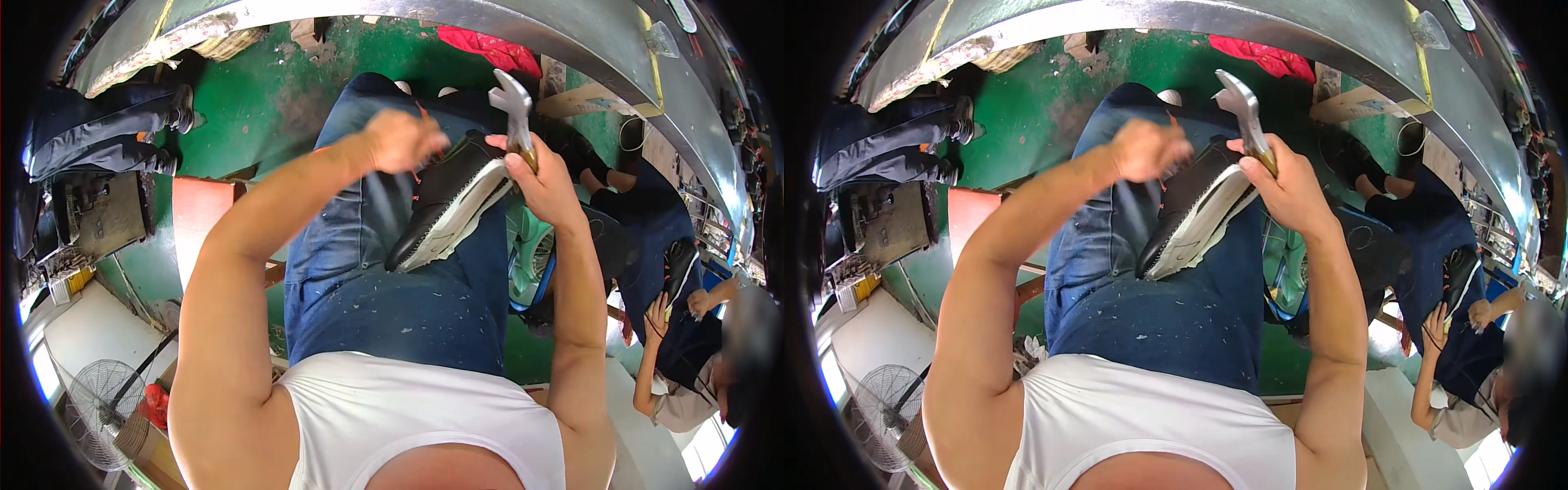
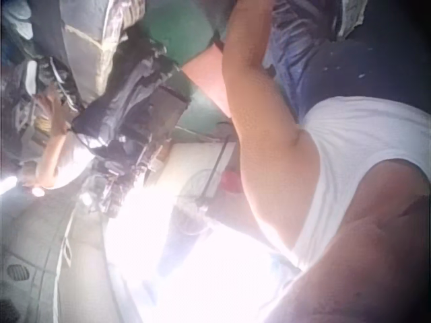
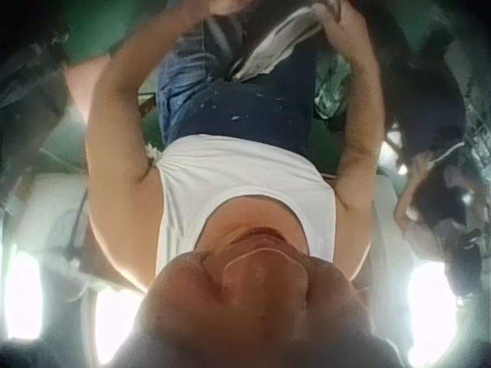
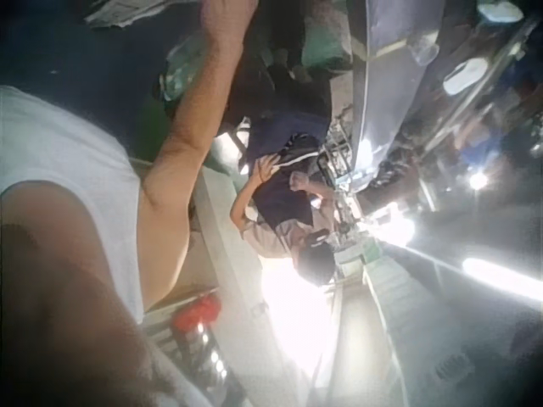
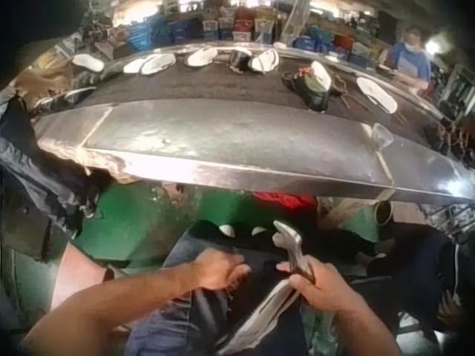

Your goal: The person manufactures shoes by trimming excess material from the shoe soles and uppers with a trimming knife, then tying the shoelaces by hand.

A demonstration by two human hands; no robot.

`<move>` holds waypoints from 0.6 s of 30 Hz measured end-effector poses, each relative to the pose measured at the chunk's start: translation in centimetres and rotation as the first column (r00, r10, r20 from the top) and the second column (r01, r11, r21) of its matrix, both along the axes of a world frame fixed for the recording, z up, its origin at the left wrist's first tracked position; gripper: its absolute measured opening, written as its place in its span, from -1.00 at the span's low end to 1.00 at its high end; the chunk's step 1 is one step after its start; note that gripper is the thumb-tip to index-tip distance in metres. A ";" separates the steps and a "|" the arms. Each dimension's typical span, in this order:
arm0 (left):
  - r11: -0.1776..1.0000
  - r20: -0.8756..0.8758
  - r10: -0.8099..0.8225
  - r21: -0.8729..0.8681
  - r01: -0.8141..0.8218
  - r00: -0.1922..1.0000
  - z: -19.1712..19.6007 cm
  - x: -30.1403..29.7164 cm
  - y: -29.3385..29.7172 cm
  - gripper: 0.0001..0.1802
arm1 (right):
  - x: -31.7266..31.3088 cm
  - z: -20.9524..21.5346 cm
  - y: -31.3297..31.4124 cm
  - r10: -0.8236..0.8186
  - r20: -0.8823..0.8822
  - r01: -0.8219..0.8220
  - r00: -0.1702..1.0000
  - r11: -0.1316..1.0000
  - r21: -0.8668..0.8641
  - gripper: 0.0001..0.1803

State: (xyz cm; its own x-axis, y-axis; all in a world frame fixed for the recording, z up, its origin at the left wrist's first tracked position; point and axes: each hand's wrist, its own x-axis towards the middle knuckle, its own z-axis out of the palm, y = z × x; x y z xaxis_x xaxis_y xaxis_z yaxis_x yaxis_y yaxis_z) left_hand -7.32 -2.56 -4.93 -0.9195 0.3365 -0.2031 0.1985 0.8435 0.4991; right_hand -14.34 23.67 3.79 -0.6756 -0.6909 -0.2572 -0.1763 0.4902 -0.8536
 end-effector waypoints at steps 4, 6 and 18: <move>0.945 -0.462 0.287 0.278 -0.170 0.839 -1.8 -0.2 0.2 -0.64 | -0.3 -1.1 -0.6 -0.081 -0.060 0.081 0.995 0.997 0.000 -0.62; 0.912 -0.365 0.388 0.284 -0.296 0.846 2.0 3.0 3.3 -0.50 | -1.2 -2.1 -1.5 -0.132 -0.031 0.132 0.991 0.991 0.008 -0.60; 0.782 0.391 0.448 0.264 -0.564 0.804 4.1 8.0 1.8 -0.73 | 8.9 -0.3 1.2 0.005 0.023 -0.008 1.000 0.984 0.178 -0.65</move>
